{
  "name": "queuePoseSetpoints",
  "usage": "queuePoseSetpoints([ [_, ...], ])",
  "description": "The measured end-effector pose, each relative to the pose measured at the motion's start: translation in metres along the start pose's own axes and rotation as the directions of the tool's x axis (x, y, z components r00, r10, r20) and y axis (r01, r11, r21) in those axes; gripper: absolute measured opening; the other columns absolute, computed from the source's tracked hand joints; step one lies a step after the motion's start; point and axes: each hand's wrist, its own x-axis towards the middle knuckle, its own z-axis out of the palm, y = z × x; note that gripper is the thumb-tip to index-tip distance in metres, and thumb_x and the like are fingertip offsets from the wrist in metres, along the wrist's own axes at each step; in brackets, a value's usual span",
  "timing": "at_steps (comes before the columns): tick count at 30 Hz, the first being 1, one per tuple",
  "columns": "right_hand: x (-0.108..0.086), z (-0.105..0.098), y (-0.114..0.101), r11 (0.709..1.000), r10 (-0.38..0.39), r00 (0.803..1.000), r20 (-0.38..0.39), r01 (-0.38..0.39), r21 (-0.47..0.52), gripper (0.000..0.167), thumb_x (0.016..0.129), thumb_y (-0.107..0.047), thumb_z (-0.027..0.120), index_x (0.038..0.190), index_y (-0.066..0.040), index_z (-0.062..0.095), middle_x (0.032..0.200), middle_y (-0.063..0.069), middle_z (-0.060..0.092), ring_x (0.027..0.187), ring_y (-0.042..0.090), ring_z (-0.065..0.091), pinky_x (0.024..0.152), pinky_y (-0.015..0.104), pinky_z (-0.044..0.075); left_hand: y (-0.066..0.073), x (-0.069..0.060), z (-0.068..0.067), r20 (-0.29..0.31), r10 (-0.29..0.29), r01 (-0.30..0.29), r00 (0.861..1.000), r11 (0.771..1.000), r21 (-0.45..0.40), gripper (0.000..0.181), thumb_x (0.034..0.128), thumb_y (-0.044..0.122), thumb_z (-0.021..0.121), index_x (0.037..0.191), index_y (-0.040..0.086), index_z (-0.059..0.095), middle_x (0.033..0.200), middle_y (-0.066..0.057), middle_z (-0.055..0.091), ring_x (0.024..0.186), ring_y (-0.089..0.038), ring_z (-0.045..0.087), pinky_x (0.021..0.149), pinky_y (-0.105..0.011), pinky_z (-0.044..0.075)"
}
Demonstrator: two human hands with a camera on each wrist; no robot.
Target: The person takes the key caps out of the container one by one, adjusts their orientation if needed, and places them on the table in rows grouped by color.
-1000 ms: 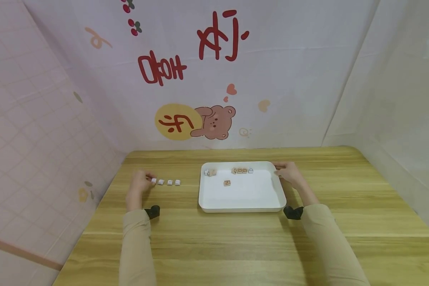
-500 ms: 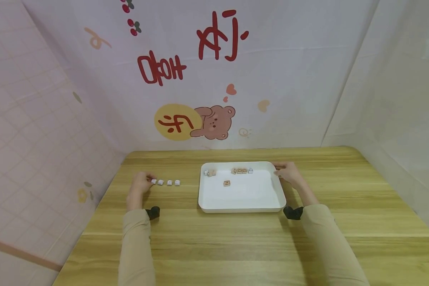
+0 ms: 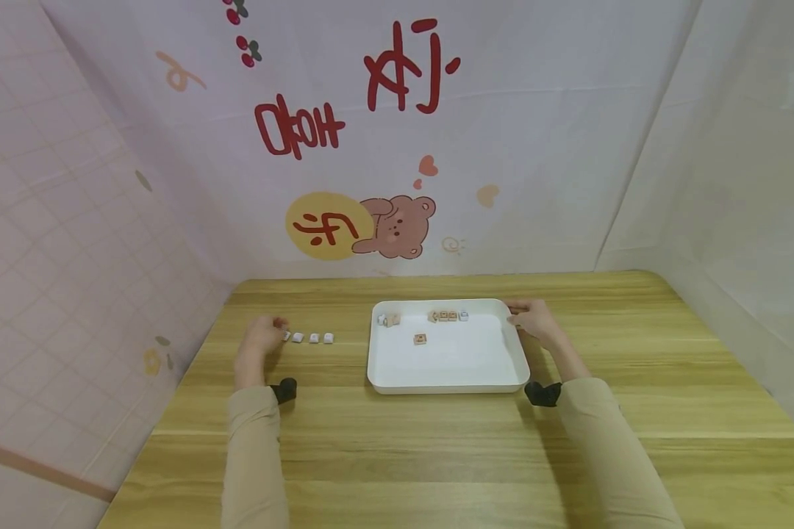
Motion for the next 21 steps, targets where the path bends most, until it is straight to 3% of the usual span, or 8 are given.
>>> queuePoseSetpoints([
  [3,0.0,0.0,0.0,1.0,-0.002,1.0,0.001,0.002,-0.001,0.049,0.097,-0.002,0.044,0.144,0.006,0.033,0.146,0.03,0.035,0.129,0.044,0.044,0.097,0.047,0.05,0.011,0.003,0.004,-0.091,0.064,-0.061,0.994,0.998,0.029,0.033,0.0948,0.005,0.046,0.124,-0.007,0.055,0.124,-0.028,0.057,0.115,-0.042,0.054,0.097,-0.051,0.045],
  [7,0.0,0.0,0.0,1.0,0.003,1.0,0.002,-0.003,0.005,0.049,0.097,-0.003,0.045,0.144,0.005,0.033,0.147,0.029,0.035,0.129,0.044,0.044,0.097,0.046,0.05,0.029,0.008,0.02,-0.236,0.171,-0.17,0.956,0.985,0.026,0.027,0.0938,0.004,0.051,0.116,-0.008,0.06,0.112,-0.027,0.064,0.106,-0.039,0.06,0.091,-0.048,0.049],
  [10,-0.001,0.0,-0.001,1.0,0.002,1.0,0.002,-0.002,0.005,0.049,0.097,-0.003,0.045,0.143,0.005,0.034,0.146,0.029,0.036,0.128,0.044,0.045,0.097,0.046,0.05,0.045,0.012,0.033,-0.271,0.224,-0.244,0.936,0.969,-0.043,0.026,0.0935,0.003,0.053,0.115,-0.007,0.062,0.11,-0.025,0.066,0.105,-0.036,0.061,0.09,-0.046,0.051],
  [14,-0.001,0.0,0.0,1.0,-0.01,1.0,0.002,0.01,0.002,0.048,0.097,-0.002,0.045,0.143,0.005,0.035,0.146,0.03,0.037,0.128,0.044,0.045,0.097,0.047,0.049,0.068,0.019,0.046,-0.244,0.3,-0.331,0.922,0.938,-0.099,0.024,0.0924,0.003,0.056,0.113,-0.006,0.063,0.108,-0.023,0.067,0.103,-0.035,0.063,0.088,-0.045,0.052],
  [18,-0.001,0.0,0.001,1.0,-0.018,1.0,0.004,0.018,0.002,0.048,0.097,-0.002,0.046,0.143,0.005,0.035,0.145,0.03,0.037,0.128,0.044,0.045,0.099,0.048,0.048,0.091,0.026,0.054,-0.135,0.342,-0.357,0.93,0.928,-0.11,0.025,0.0923,0.004,0.056,0.114,-0.006,0.063,0.11,-0.023,0.067,0.105,-0.034,0.062,0.091,-0.044,0.051],
  [21,-0.001,0.0,0.001,1.0,-0.019,1.0,0.004,0.019,0.005,0.048,0.097,-0.002,0.046,0.143,0.005,0.035,0.145,0.03,0.037,0.128,0.044,0.045,0.099,0.048,0.048,0.107,0.032,0.06,-0.038,0.338,-0.34,0.94,0.935,-0.1,0.025,0.0928,0.006,0.057,0.115,-0.003,0.063,0.112,-0.02,0.067,0.108,-0.032,0.061,0.094,-0.043,0.05],
])
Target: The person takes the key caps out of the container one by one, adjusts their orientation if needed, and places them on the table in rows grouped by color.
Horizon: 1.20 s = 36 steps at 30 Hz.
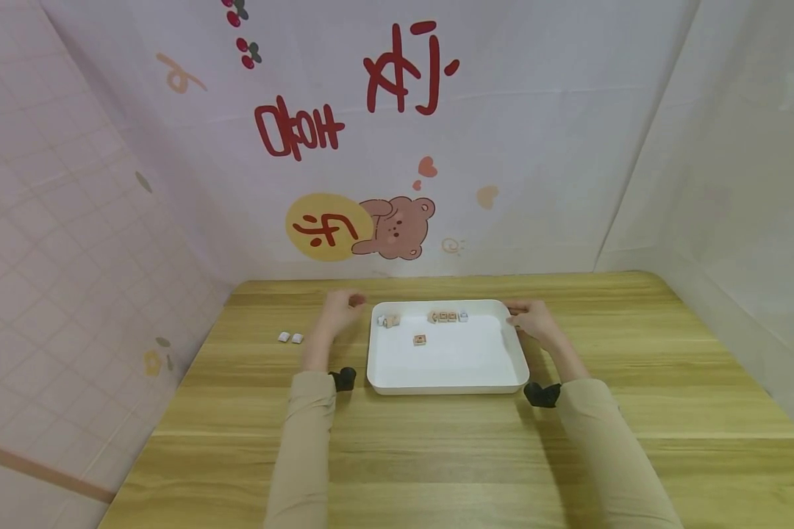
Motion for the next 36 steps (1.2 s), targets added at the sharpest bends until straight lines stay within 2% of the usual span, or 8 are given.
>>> queuePoseSetpoints([
  [5,0.0,0.0,-0.001,1.0,-0.002,1.0,0.002,0.002,-0.001,0.048,0.097,-0.002,0.045,0.143,0.006,0.034,0.146,0.03,0.036,0.129,0.044,0.044,0.099,0.048,0.048,0.017,0.011,0.011,0.111,0.0,-0.003,0.994,1.0,0.021,0.026,0.0923,0.008,0.059,0.116,-0.001,0.064,0.112,-0.016,0.068,0.107,-0.029,0.062,0.094,-0.04,0.051],
  [11,-0.001,0.0,-0.002,1.0,0.001,1.0,-0.01,-0.001,-0.017,0.048,0.097,-0.002,0.044,0.143,0.006,0.034,0.145,0.031,0.036,0.128,0.044,0.044,0.098,0.048,0.048,0.028,0.02,0.019,0.137,0.008,-0.014,0.99,0.999,0.047,0.023,0.0916,0.009,0.061,0.112,0.001,0.066,0.109,-0.014,0.068,0.105,-0.026,0.062,0.093,-0.038,0.051],
  [19,-0.002,0.001,-0.004,1.0,0.009,1.0,-0.005,-0.009,-0.007,0.049,0.097,-0.001,0.045,0.143,0.006,0.033,0.146,0.03,0.035,0.129,0.044,0.044,0.099,0.048,0.048,0.023,0.021,0.029,0.152,0.039,-0.058,0.988,0.991,0.124,0.02,0.0886,-0.001,0.06,0.107,0.0,0.069,0.103,-0.013,0.069,0.098,-0.024,0.061,0.088,-0.034,0.053],
  [23,-0.002,0.002,-0.003,1.0,0.01,1.0,-0.003,-0.01,-0.004,0.049,0.097,-0.002,0.045,0.144,0.006,0.033,0.146,0.03,0.035,0.129,0.044,0.043,0.1,0.049,0.047,0.021,0.019,0.032,0.141,0.023,-0.048,0.99,0.983,0.178,0.023,0.0871,-0.005,0.059,0.106,0.002,0.069,0.107,-0.012,0.068,0.106,-0.026,0.058,0.09,-0.037,0.051],
  [28,-0.001,0.0,-0.001,1.0,-0.006,1.0,0.005,0.006,-0.007,0.049,0.097,-0.001,0.044,0.143,0.008,0.032,0.146,0.032,0.034,0.128,0.045,0.044,0.098,0.047,0.049,0.02,0.018,0.035,0.11,0.019,-0.054,0.994,0.945,0.321,0.027,0.0831,-0.005,0.064,0.104,0.008,0.073,0.107,-0.009,0.071,0.116,-0.028,0.055,0.098,-0.039,0.047],
  [31,0.001,0.0,0.001,1.0,-0.004,1.0,0.004,0.004,-0.003,0.049,0.097,-0.001,0.044,0.143,0.008,0.032,0.146,0.032,0.034,0.127,0.045,0.045,0.095,0.044,0.051,0.02,0.018,0.036,0.101,0.025,-0.06,0.995,0.929,0.365,0.029,0.0804,-0.006,0.066,0.103,0.011,0.074,0.105,-0.007,0.073,0.114,-0.027,0.058,0.098,-0.039,0.047],
  [36,0.001,-0.001,0.002,1.0,0.0,1.0,0.013,0.0,0.002,0.049,0.097,-0.002,0.044,0.144,0.007,0.031,0.147,0.031,0.033,0.128,0.044,0.045,0.095,0.044,0.051,0.017,0.017,0.04,0.167,-0.015,-0.047,0.986,0.931,0.363,0.035,0.0776,-0.005,0.071,0.108,0.012,0.072,0.106,-0.006,0.071,0.104,-0.023,0.062,0.089,-0.036,0.052],
])
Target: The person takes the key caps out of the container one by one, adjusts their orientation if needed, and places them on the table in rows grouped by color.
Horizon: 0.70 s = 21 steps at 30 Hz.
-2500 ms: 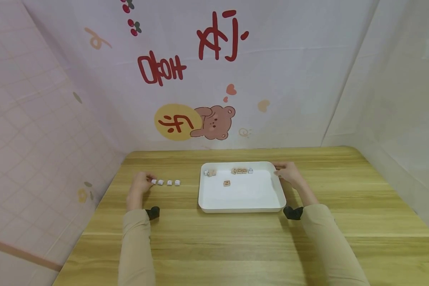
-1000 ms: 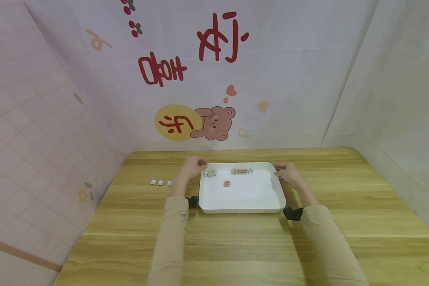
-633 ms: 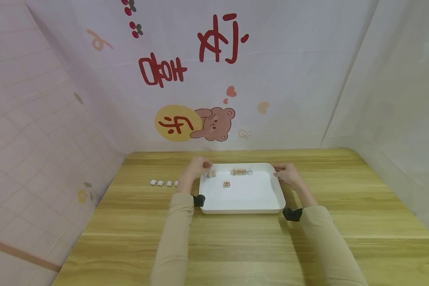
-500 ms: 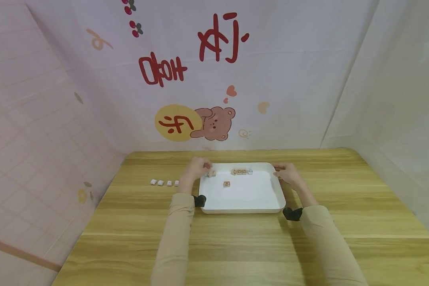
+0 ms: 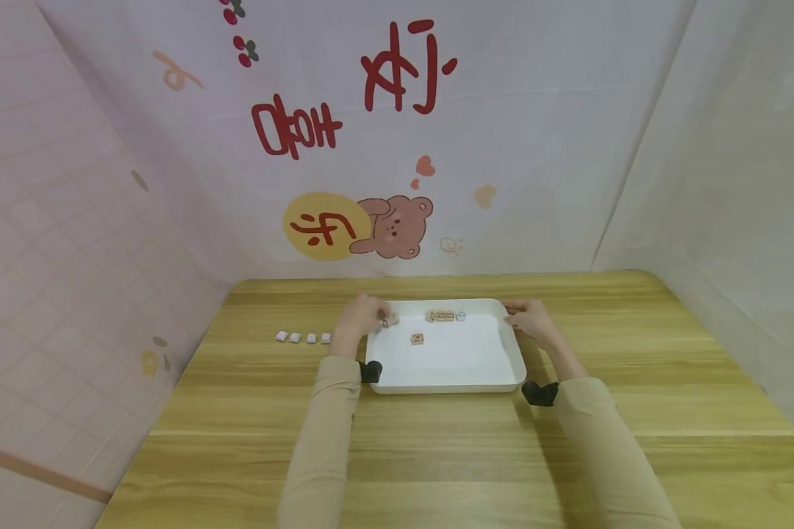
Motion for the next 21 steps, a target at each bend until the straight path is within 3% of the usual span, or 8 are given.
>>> queuePoseSetpoints([
  [4,0.0,0.0,0.0,1.0,-0.003,1.0,0.003,0.003,0.001,0.049,0.097,-0.002,0.044,0.144,0.007,0.031,0.146,0.031,0.034,0.127,0.045,0.046,0.094,0.044,0.052,-0.001,0.0,0.002,0.035,-0.006,0.007,0.999,1.0,-0.02,0.036,0.0766,-0.004,0.073,0.109,0.013,0.071,0.107,-0.005,0.07,0.102,-0.021,0.06,0.089,-0.036,0.051],
  [11,-0.001,0.0,0.0,1.0,-0.018,1.0,0.003,0.018,-0.012,0.049,0.097,-0.002,0.045,0.143,0.008,0.032,0.145,0.031,0.036,0.124,0.045,0.049,0.09,0.042,0.054,-0.002,0.002,0.003,0.027,-0.02,0.022,0.999,0.996,-0.09,0.037,0.0761,-0.005,0.071,0.107,0.014,0.072,0.105,-0.004,0.07,0.1,-0.021,0.059,0.086,-0.034,0.051],
  [16,-0.002,0.0,-0.001,1.0,-0.022,1.0,0.001,0.022,-0.018,0.049,0.097,-0.002,0.045,0.143,0.008,0.032,0.145,0.032,0.036,0.124,0.045,0.049,0.092,0.043,0.053,0.0,0.001,-0.002,0.011,-0.038,0.04,0.999,0.964,-0.262,0.037,0.0783,-0.009,0.066,0.11,0.009,0.07,0.113,-0.009,0.067,0.109,-0.026,0.057,0.089,-0.037,0.051],
  [21,-0.001,0.0,-0.002,1.0,-0.007,1.0,-0.004,0.007,-0.006,0.048,0.097,-0.002,0.045,0.143,0.007,0.033,0.145,0.031,0.036,0.125,0.044,0.049,0.092,0.043,0.053,-0.001,-0.002,-0.007,-0.075,0.018,-0.045,0.997,0.926,-0.374,0.03,0.0832,-0.006,0.065,0.112,0.002,0.068,0.116,-0.014,0.066,0.117,-0.03,0.055,0.101,-0.041,0.047],
])
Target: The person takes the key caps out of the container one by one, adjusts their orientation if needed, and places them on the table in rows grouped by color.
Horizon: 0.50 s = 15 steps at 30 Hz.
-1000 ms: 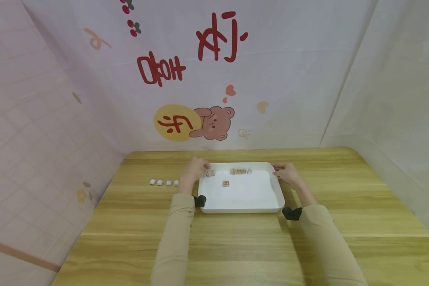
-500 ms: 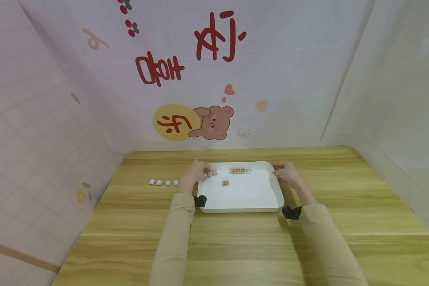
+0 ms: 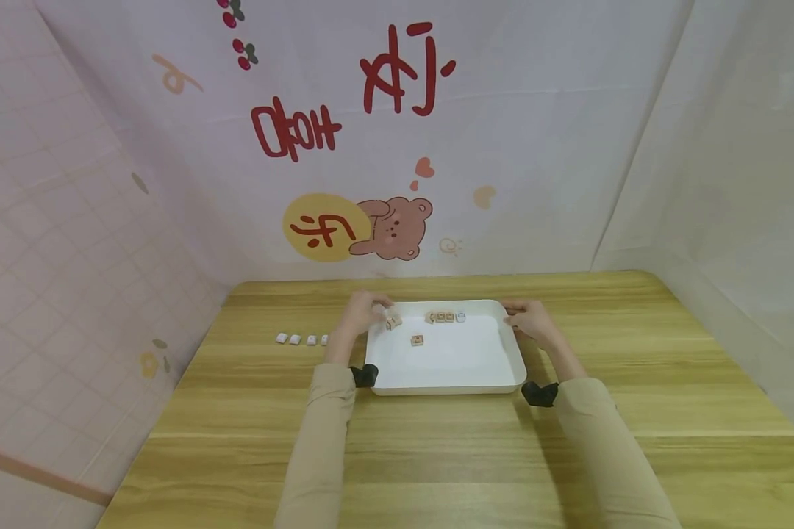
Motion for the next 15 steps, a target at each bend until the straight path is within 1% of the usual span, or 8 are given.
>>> queuePoseSetpoints([
  [3,0.001,0.0,0.0,1.0,0.004,1.0,-0.002,-0.004,0.001,0.048,0.097,-0.002,0.045,0.143,0.007,0.034,0.145,0.031,0.036,0.125,0.044,0.048,0.09,0.041,0.054,-0.002,-0.002,-0.004,-0.029,0.027,-0.029,0.999,0.997,-0.071,0.029,0.0848,-0.004,0.064,0.114,0.001,0.067,0.115,-0.016,0.066,0.112,-0.03,0.06,0.097,-0.04,0.05],
  [5,0.001,0.0,-0.001,1.0,0.006,1.0,-0.005,-0.006,0.005,0.048,0.097,-0.002,0.045,0.143,0.007,0.034,0.145,0.031,0.036,0.125,0.044,0.048,0.089,0.039,0.055,-0.003,-0.004,-0.007,-0.04,0.029,-0.032,0.999,0.995,-0.097,0.029,0.0857,-0.002,0.065,0.114,0.002,0.067,0.115,-0.016,0.066,0.109,-0.029,0.061,0.095,-0.038,0.052],
  [9,0.0,0.0,-0.001,1.0,0.012,1.0,-0.013,-0.012,0.004,0.048,0.096,-0.002,0.045,0.142,0.006,0.035,0.145,0.031,0.036,0.123,0.044,0.05,0.086,0.037,0.056,-0.006,-0.007,-0.015,-0.053,0.015,-0.023,0.998,0.989,-0.145,0.026,0.0873,0.003,0.065,0.113,0.003,0.068,0.114,-0.016,0.064,0.109,-0.029,0.06,0.096,-0.039,0.051],
  [10,0.0,0.0,-0.001,1.0,0.013,1.0,-0.015,-0.013,0.001,0.048,0.096,-0.002,0.045,0.142,0.006,0.035,0.145,0.031,0.036,0.123,0.044,0.05,0.086,0.037,0.056,-0.006,-0.008,-0.017,-0.057,0.02,-0.029,0.998,0.987,-0.158,0.025,0.0878,0.003,0.064,0.113,0.002,0.068,0.114,-0.017,0.063,0.109,-0.03,0.059,0.096,-0.04,0.051],
  [13,0.0,0.0,0.0,1.0,0.014,1.0,-0.019,-0.015,-0.011,0.048,0.096,-0.002,0.046,0.142,0.006,0.035,0.145,0.031,0.036,0.124,0.044,0.049,0.088,0.039,0.055,-0.008,-0.012,-0.023,-0.072,0.016,-0.032,0.997,0.975,-0.218,0.025,0.0888,0.004,0.063,0.113,-0.002,0.066,0.115,-0.018,0.058,0.11,-0.032,0.057,0.096,-0.042,0.05],
  [15,0.0,0.001,-0.001,1.0,0.017,1.0,-0.021,-0.017,-0.01,0.048,0.096,-0.002,0.046,0.142,0.006,0.035,0.145,0.031,0.036,0.125,0.044,0.048,0.091,0.041,0.054,-0.01,-0.014,-0.026,-0.086,0.006,-0.028,0.996,0.964,-0.264,0.026,0.089,0.004,0.063,0.114,-0.004,0.064,0.118,-0.019,0.054,0.112,-0.033,0.056,0.096,-0.044,0.05],
])
